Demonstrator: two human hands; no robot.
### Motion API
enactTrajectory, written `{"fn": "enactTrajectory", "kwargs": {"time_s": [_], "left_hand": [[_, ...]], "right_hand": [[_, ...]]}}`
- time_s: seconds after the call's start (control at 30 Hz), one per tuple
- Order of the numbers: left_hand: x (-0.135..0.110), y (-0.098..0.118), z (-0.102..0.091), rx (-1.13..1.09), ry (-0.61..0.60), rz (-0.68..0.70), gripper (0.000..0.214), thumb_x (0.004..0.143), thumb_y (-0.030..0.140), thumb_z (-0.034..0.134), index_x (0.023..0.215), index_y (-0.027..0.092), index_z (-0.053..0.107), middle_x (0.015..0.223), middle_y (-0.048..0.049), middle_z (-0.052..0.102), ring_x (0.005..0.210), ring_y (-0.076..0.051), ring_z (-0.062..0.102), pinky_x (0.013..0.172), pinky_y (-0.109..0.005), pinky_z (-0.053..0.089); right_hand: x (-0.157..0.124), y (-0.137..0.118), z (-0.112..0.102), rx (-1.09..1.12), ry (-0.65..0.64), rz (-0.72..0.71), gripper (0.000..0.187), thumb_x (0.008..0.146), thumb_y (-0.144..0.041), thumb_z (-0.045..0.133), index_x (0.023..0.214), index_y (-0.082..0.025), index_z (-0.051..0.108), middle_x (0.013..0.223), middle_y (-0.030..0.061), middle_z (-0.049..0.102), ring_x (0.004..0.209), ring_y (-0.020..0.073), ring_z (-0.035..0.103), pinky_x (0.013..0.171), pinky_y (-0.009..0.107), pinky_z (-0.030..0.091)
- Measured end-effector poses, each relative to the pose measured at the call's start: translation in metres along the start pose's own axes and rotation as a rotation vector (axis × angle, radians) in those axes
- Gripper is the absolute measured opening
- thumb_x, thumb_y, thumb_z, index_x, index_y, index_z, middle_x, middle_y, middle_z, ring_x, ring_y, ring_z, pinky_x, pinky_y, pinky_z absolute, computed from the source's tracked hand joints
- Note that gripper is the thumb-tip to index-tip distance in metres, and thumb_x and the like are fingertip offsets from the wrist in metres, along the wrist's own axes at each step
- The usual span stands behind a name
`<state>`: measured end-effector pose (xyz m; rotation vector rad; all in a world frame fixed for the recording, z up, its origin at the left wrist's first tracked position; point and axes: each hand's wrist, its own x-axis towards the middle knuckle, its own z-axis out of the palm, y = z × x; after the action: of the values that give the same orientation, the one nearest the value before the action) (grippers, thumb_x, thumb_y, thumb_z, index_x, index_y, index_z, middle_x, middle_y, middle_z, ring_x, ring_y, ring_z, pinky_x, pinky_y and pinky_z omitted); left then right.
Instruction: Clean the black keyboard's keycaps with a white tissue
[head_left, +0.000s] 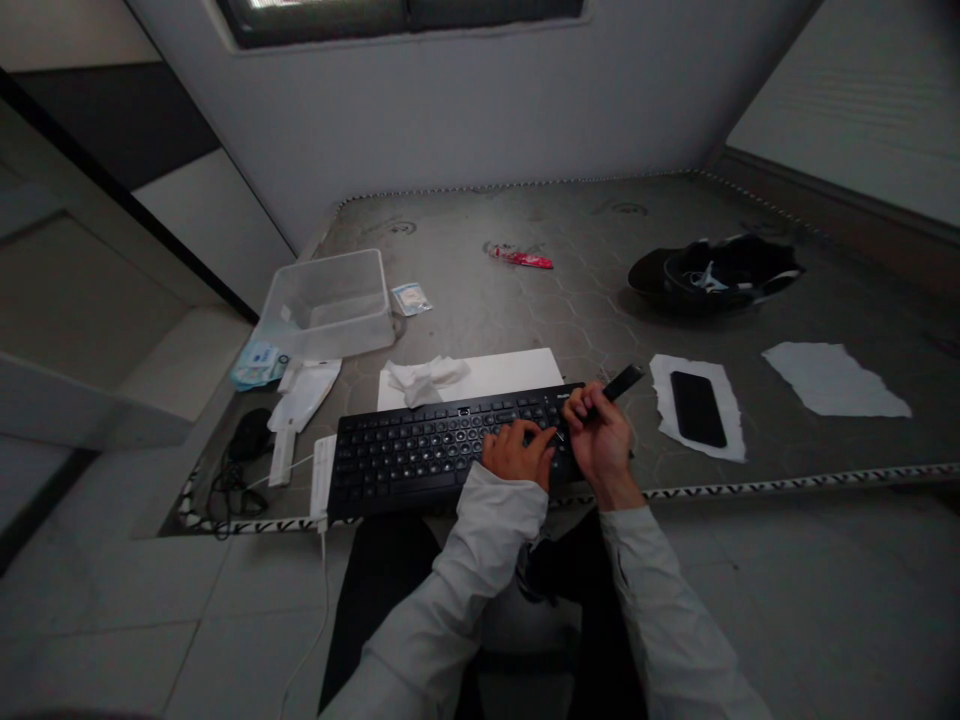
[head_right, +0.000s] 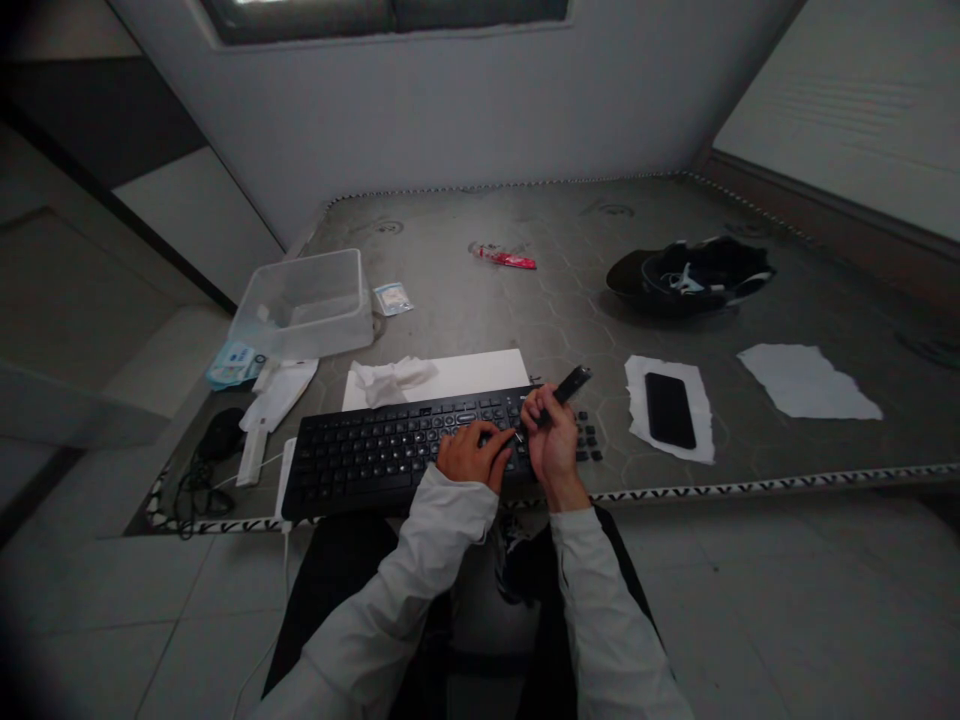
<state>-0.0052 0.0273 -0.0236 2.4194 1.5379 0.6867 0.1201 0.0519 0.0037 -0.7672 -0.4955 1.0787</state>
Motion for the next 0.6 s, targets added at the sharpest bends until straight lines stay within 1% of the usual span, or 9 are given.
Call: {"fn": "enactTrajectory", "kwargs": {"time_s": [0.17, 0.3, 0.4, 0.47, 0.6], "left_hand": [[0.001, 0.000, 0.000, -0.004, -0.017, -0.003, 0.028, 0.087, 0.036, 0.060, 0.114, 0.036, 0.065, 0.108, 0.0000, 0.065, 0.093, -0.021, 0.057, 0.073, -0.036, 0.037], [0.006, 0.001, -0.001, -0.011, -0.052, -0.053, 0.026, 0.086, 0.037, 0.061, 0.111, 0.037, 0.066, 0.107, -0.0004, 0.064, 0.092, -0.020, 0.057, 0.073, -0.036, 0.038], [0.009, 0.002, -0.001, -0.020, -0.067, -0.079, 0.024, 0.082, 0.039, 0.065, 0.107, 0.035, 0.067, 0.105, -0.0008, 0.064, 0.092, -0.021, 0.058, 0.074, -0.036, 0.038], [0.011, 0.003, -0.002, -0.019, -0.068, -0.083, 0.024, 0.080, 0.038, 0.066, 0.104, 0.034, 0.067, 0.104, -0.0011, 0.064, 0.092, -0.022, 0.058, 0.074, -0.036, 0.038], [0.011, 0.004, -0.001, -0.010, -0.070, -0.076, 0.026, 0.079, 0.034, 0.067, 0.105, 0.035, 0.067, 0.103, -0.0011, 0.064, 0.091, -0.022, 0.057, 0.073, -0.036, 0.038]], "right_hand": [[0.000, 0.004, -0.002, -0.003, -0.035, 0.008, 0.036, 0.070, -0.036, 0.076, 0.065, -0.020, 0.044, 0.063, -0.0061, 0.032, 0.051, 0.0058, 0.031, 0.039, 0.015, 0.025], [-0.002, 0.006, -0.004, -0.059, -0.084, 0.030, 0.040, 0.073, -0.043, 0.074, 0.065, -0.022, 0.041, 0.054, -0.0091, 0.028, 0.043, 0.0060, 0.022, 0.039, 0.018, 0.026], [-0.005, 0.010, -0.008, -0.082, -0.111, 0.011, 0.046, 0.075, -0.049, 0.072, 0.063, -0.022, 0.037, 0.050, -0.0107, 0.025, 0.040, 0.0056, 0.017, 0.038, 0.019, 0.022], [-0.007, 0.014, -0.012, -0.126, -0.128, -0.019, 0.048, 0.075, -0.051, 0.071, 0.061, -0.022, 0.036, 0.048, -0.0107, 0.025, 0.039, 0.0056, 0.018, 0.038, 0.019, 0.020], [-0.012, 0.022, -0.022, -0.281, -0.175, -0.073, 0.049, 0.077, -0.053, 0.069, 0.055, -0.021, 0.039, 0.046, -0.0082, 0.031, 0.041, 0.0068, 0.027, 0.042, 0.022, 0.025]]}}
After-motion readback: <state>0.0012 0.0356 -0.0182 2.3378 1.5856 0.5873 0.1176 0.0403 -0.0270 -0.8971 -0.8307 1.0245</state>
